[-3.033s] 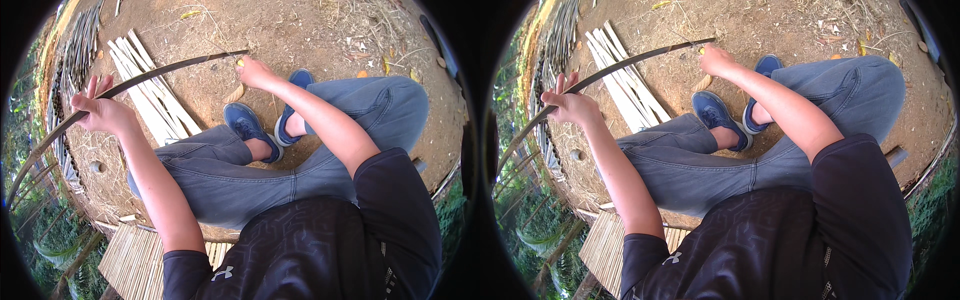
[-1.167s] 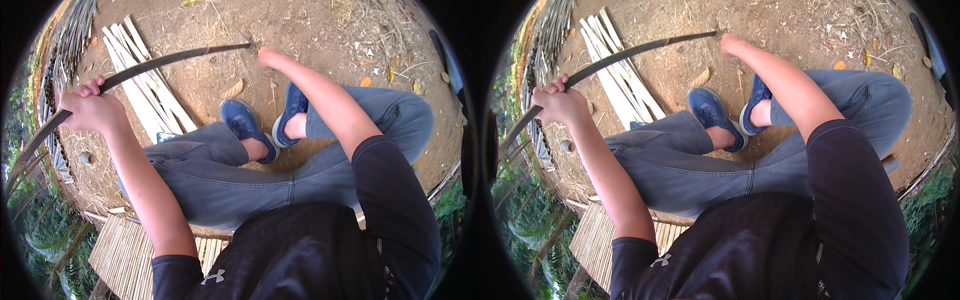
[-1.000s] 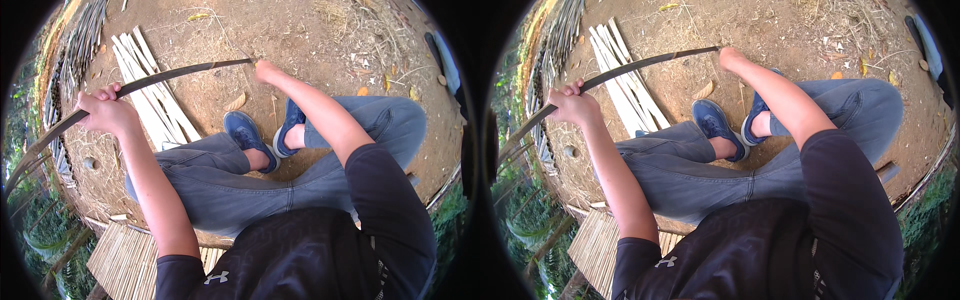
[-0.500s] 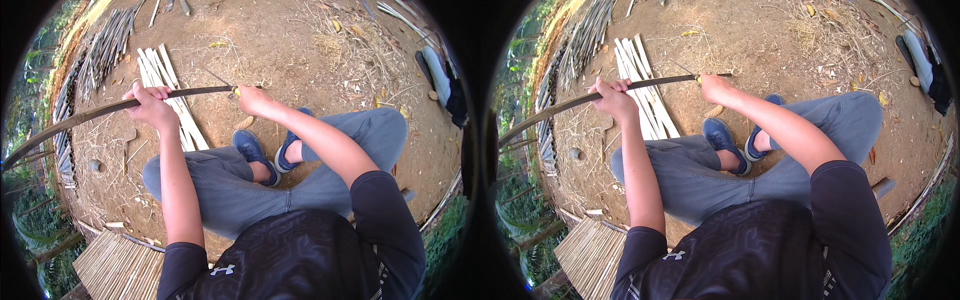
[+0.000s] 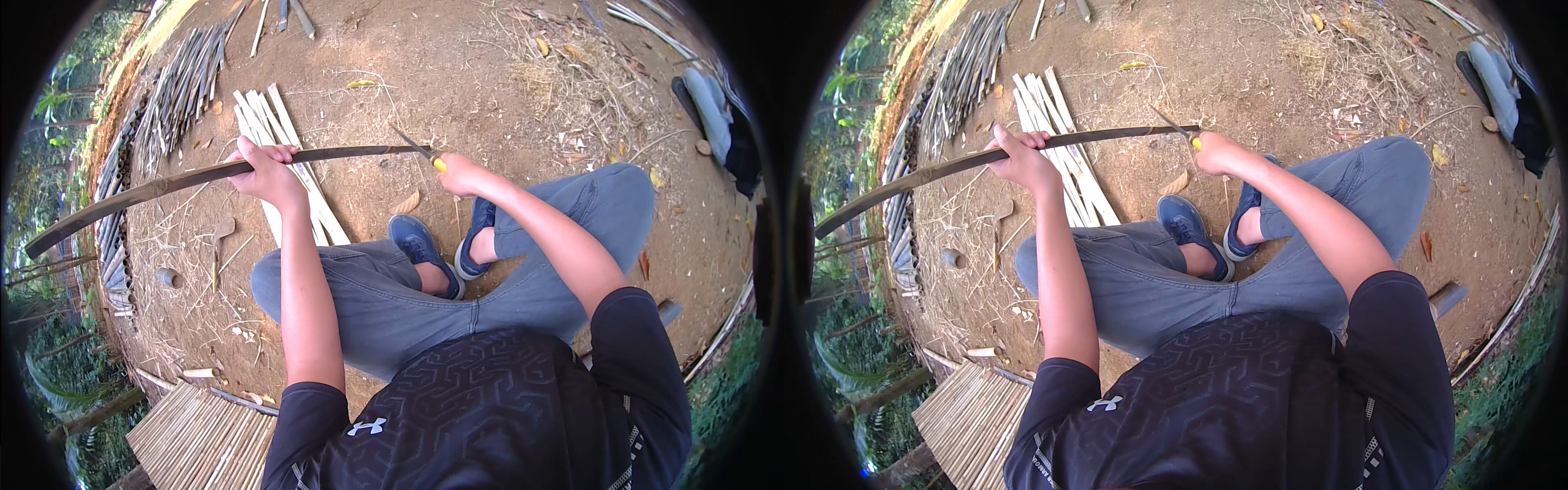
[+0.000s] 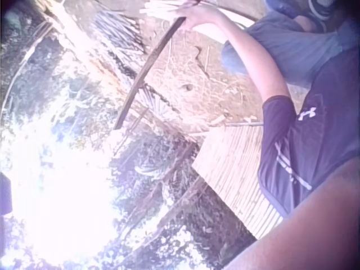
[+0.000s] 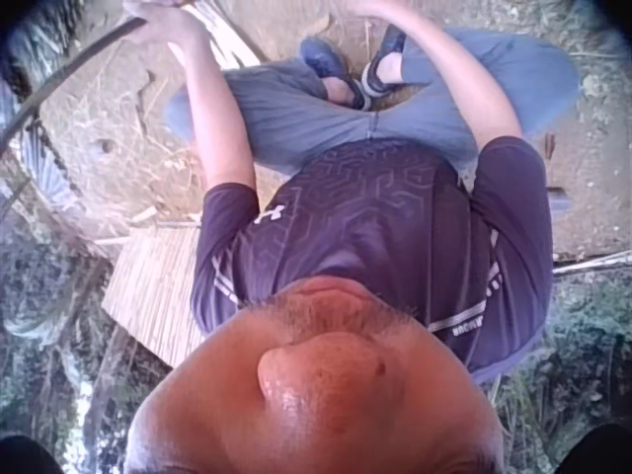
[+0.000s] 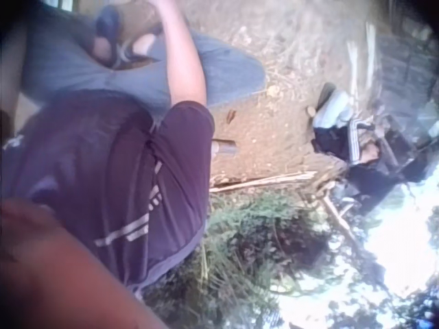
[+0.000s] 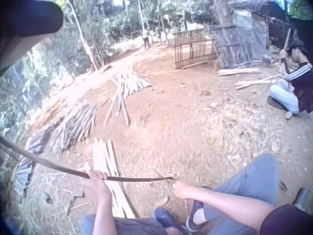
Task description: The person strips layers from long pieces of bamboo using a knife.
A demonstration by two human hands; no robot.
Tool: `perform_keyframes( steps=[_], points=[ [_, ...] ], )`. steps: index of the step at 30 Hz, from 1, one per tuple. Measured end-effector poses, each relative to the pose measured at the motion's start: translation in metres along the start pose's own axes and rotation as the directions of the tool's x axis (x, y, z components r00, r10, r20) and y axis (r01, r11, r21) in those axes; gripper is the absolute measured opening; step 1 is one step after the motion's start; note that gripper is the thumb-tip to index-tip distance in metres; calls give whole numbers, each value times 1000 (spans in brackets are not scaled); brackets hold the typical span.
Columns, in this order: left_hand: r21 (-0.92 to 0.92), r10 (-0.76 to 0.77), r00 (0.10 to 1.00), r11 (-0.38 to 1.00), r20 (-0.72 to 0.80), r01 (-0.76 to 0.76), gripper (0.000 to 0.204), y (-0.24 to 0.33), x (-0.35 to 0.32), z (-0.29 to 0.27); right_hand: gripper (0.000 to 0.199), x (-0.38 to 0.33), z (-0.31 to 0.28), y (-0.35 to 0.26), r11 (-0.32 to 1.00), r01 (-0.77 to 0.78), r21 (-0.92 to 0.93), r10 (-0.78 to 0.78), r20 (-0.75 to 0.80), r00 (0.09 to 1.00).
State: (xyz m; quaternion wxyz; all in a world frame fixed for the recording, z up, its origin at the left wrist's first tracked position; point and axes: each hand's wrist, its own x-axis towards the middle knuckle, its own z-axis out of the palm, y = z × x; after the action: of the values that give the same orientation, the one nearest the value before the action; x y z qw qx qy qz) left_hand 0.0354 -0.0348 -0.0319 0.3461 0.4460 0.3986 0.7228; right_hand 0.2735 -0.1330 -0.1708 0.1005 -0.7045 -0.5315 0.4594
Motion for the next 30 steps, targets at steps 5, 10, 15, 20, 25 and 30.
perform_keyframes(
  steps=[5, 10, 15, 20, 25, 30],
  points=[
    [-29, 25, 1000, 999, 8, -25, 28, -4, 6, -5, 43, -28, -27, 67, 998, -42, 46, 49, -158, 986],
    [-43, 48, 999, 998, -1, -48, 34, -1, 7, 1, 41, 5, -12, 108, 984, -153, 90, 173, -312, 934],
    [-89, 41, 996, 995, -77, -48, 39, 17, 10, -2, 21, 4, -10, 96, 849, -195, 491, 284, -113, 952],
    [-125, 35, 987, 991, -156, -55, 43, 31, 14, -19, 28, 19, 0, 101, 573, -116, 811, 240, -31, 970],
    [-240, -89, 970, 970, -225, 33, 41, 37, 19, -28, 45, 19, -10, 99, 388, -114, 915, 343, -28, 939],
    [-309, -182, 952, 946, -248, 100, 36, 28, 21, -21, 44, 36, -33, 149, 67, 1, 998, 266, -19, 964]
  ],
)
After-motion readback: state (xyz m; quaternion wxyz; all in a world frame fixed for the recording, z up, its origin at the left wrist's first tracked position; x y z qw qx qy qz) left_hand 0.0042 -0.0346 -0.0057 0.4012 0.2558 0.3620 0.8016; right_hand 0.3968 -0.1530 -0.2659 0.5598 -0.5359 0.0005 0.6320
